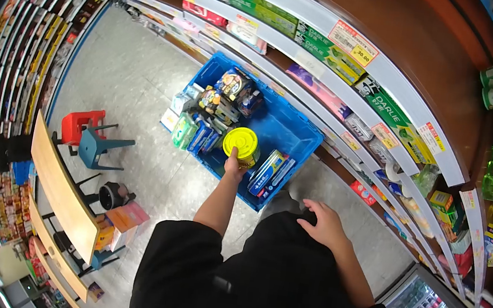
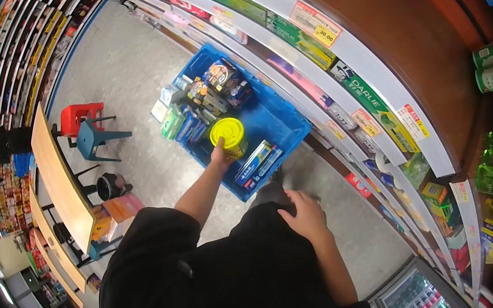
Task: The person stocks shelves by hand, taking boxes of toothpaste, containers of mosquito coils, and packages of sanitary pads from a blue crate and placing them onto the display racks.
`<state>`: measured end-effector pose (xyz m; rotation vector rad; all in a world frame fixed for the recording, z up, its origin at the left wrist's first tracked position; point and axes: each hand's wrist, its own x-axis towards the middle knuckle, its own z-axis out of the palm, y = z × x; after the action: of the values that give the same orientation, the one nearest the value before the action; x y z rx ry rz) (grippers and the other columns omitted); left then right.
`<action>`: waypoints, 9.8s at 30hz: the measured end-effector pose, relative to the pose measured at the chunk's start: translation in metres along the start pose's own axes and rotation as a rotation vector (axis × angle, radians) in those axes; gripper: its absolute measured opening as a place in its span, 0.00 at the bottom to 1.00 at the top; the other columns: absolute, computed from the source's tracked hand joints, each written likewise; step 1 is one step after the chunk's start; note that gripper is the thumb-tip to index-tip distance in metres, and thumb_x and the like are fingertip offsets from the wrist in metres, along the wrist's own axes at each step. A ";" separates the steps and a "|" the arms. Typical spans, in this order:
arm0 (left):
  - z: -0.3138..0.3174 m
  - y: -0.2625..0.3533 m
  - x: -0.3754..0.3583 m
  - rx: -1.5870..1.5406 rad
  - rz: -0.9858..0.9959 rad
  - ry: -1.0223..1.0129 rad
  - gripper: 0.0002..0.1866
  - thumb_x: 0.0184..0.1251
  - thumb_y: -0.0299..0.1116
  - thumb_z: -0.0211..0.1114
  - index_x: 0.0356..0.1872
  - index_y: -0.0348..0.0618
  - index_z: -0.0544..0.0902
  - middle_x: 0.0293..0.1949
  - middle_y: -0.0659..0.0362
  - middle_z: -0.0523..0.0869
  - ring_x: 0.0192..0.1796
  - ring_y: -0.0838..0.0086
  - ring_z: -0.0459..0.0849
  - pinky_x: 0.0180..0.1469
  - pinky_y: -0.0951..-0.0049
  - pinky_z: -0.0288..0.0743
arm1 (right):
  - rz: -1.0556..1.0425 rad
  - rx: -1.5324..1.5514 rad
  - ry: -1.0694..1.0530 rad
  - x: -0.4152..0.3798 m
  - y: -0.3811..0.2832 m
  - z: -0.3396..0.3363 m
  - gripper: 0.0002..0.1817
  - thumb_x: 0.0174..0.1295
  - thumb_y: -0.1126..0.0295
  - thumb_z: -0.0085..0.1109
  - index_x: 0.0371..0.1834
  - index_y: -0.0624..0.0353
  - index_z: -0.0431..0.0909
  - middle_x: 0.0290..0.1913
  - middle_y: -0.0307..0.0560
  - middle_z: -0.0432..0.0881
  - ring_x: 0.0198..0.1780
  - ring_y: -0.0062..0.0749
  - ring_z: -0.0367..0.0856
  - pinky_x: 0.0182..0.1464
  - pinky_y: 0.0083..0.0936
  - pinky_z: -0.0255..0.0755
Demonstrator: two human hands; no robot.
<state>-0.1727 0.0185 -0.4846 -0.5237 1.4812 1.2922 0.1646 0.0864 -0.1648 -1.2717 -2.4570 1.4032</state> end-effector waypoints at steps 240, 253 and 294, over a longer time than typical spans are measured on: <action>0.135 0.074 -0.125 1.194 0.931 0.126 0.65 0.35 0.52 0.88 0.75 0.37 0.59 0.65 0.35 0.70 0.66 0.42 0.74 0.67 0.53 0.73 | 0.162 -0.087 0.141 -0.041 0.132 0.026 0.30 0.56 0.59 0.72 0.61 0.58 0.77 0.52 0.55 0.85 0.52 0.47 0.85 0.55 0.40 0.78; 0.162 0.037 -0.002 1.296 0.364 0.292 0.63 0.37 0.52 0.87 0.73 0.41 0.56 0.68 0.38 0.66 0.68 0.44 0.73 0.70 0.54 0.72 | 1.128 0.062 0.010 -0.288 0.267 0.168 0.26 0.56 0.54 0.69 0.54 0.59 0.82 0.47 0.58 0.88 0.53 0.54 0.86 0.56 0.43 0.79; 0.183 -0.197 -0.133 2.327 0.534 -0.731 0.34 0.65 0.50 0.66 0.70 0.49 0.74 0.64 0.46 0.82 0.65 0.50 0.80 0.67 0.53 0.74 | 0.591 0.089 0.702 -0.211 0.356 0.088 0.11 0.59 0.69 0.61 0.43 0.56 0.87 0.40 0.52 0.88 0.43 0.51 0.87 0.48 0.41 0.80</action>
<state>0.1150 0.0811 -0.4278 1.6805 1.4326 -0.5231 0.4937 -0.0247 -0.4058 -2.1119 -1.6047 0.8676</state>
